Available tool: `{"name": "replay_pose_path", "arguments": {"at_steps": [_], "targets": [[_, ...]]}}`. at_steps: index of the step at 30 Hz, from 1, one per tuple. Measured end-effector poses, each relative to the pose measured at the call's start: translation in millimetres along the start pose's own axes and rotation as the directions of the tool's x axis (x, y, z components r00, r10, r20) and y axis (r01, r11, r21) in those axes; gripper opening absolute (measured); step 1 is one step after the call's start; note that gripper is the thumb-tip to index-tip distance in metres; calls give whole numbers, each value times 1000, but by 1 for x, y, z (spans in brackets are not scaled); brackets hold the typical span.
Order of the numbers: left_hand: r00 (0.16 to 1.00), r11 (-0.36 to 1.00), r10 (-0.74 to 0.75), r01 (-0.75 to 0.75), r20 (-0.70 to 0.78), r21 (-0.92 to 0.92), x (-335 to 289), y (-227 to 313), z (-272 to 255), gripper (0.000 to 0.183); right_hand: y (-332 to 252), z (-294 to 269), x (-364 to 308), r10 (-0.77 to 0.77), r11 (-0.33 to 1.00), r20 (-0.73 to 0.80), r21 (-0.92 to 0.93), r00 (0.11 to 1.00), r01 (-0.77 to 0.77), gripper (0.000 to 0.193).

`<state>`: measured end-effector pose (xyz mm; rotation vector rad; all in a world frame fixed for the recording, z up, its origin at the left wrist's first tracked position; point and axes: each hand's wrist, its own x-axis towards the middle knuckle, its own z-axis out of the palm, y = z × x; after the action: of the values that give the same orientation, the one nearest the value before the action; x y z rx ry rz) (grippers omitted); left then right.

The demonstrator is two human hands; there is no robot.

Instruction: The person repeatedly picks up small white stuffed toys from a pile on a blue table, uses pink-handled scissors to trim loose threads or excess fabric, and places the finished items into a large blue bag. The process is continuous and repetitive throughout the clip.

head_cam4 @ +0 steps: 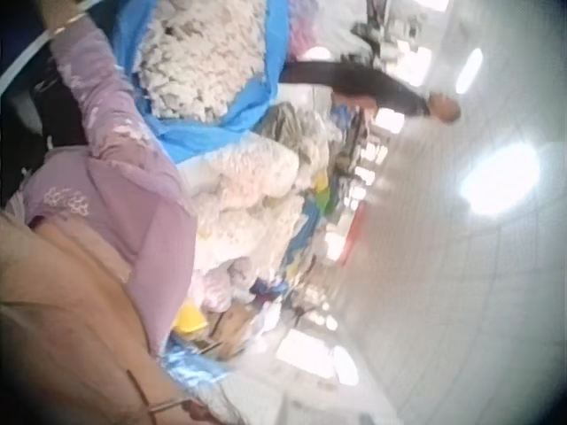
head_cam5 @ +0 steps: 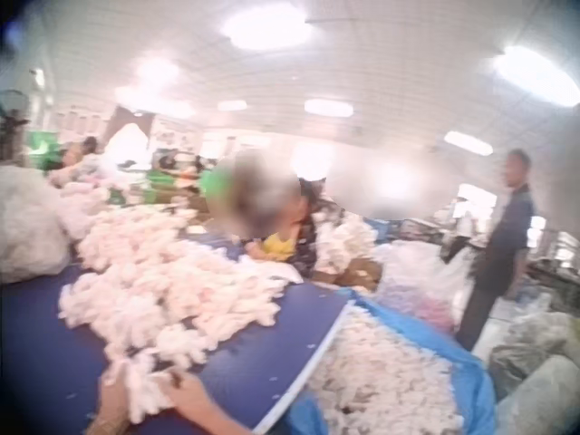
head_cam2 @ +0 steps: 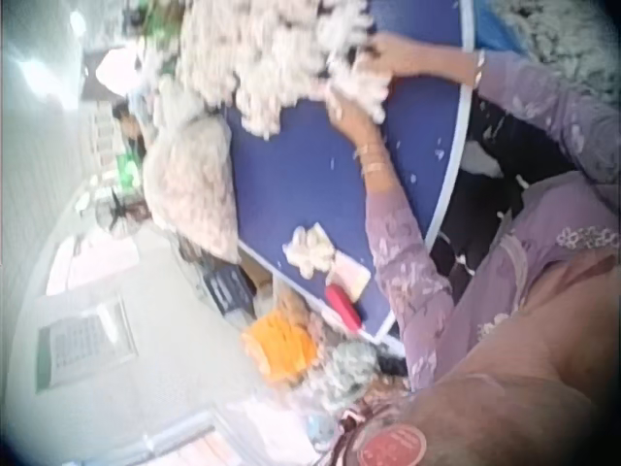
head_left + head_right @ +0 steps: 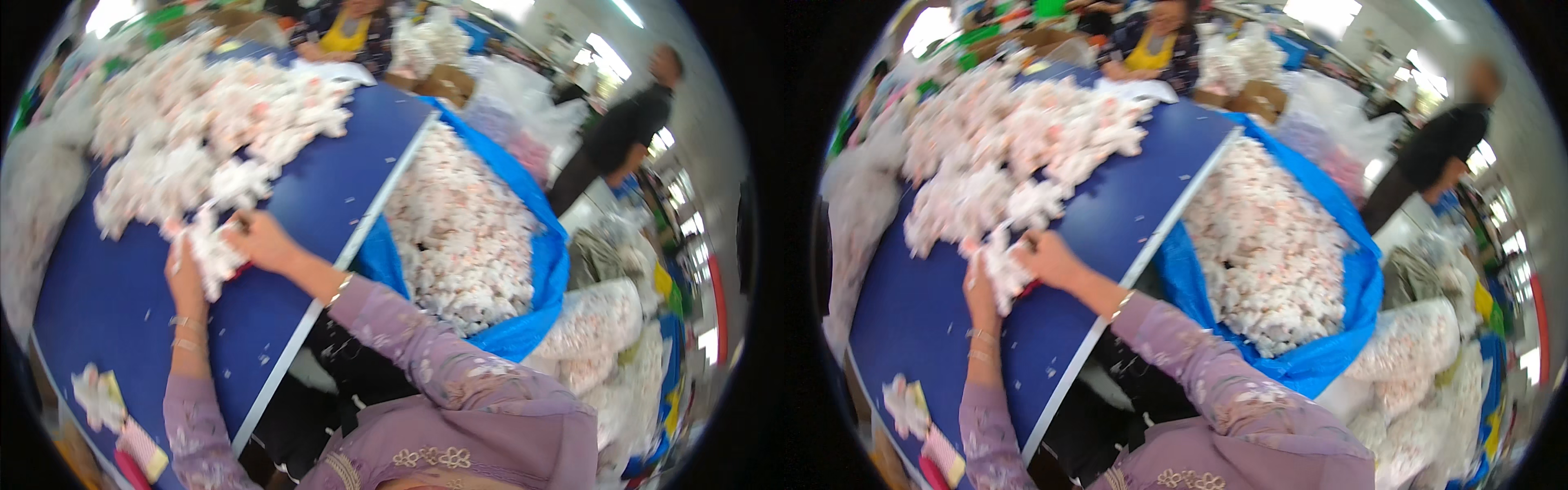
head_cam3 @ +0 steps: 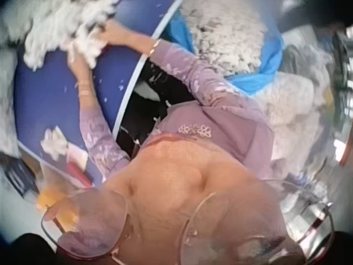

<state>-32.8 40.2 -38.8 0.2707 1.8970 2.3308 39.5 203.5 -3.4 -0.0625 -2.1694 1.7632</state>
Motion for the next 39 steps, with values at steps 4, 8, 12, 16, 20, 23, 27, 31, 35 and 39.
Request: {"name": "replay_pose_path", "arguments": {"at_steps": [4, 8, 12, 16, 20, 23, 27, 31, 35, 39], "targets": [[991, 966, 1, 34, 135, -258, -1, 8, 13, 38, 15, -5, 0, 18, 975, -20, 224, 1000, -13, 22], [974, 998, 45, -37, 220, -43, -12, 10, 21, 37, 5, -8, -2, -21, 969, -156, 238, 988, 58, 22], [981, 999, -13, 19, 196, -30, -11, 12, 12, 39, -3, -5, -5, -57, 982, -45, 177, 997, 64, 22], [996, 983, -64, 73, 54, -171, 1, 3, 1, 38, -1, -7, -2, 8, 966, 25, 258, 1000, -14, 18], [998, 975, -46, 52, 31, -215, 3, 7, 6, 34, 3, -5, 1, -6, 913, -47, 407, 999, 24, 19], [997, 976, -34, 48, 70, -214, 4, 0, 6, 33, 10, -5, 6, 2, 872, -106, 488, 994, 51, 18], [997, 983, -52, 62, 64, -173, 2, -1, 7, 35, 3, -15, 4, 174, 779, 42, 606, 984, -164, 17], [998, 972, -59, 63, 22, -225, 2, 0, 8, 32, -1, -17, 0, 152, 809, 48, 568, 987, -152, 17], [996, 981, -87, 86, 2, -175, 24, -8, -13, 32, 0, -10, -8, -160, 981, -60, 101, 985, 166, 17], [994, 989, -91, 98, 66, -112, 20, 10, -18, 31, -14, -11, -19, -452, 866, 187, -143, 872, 479, 12]]}}
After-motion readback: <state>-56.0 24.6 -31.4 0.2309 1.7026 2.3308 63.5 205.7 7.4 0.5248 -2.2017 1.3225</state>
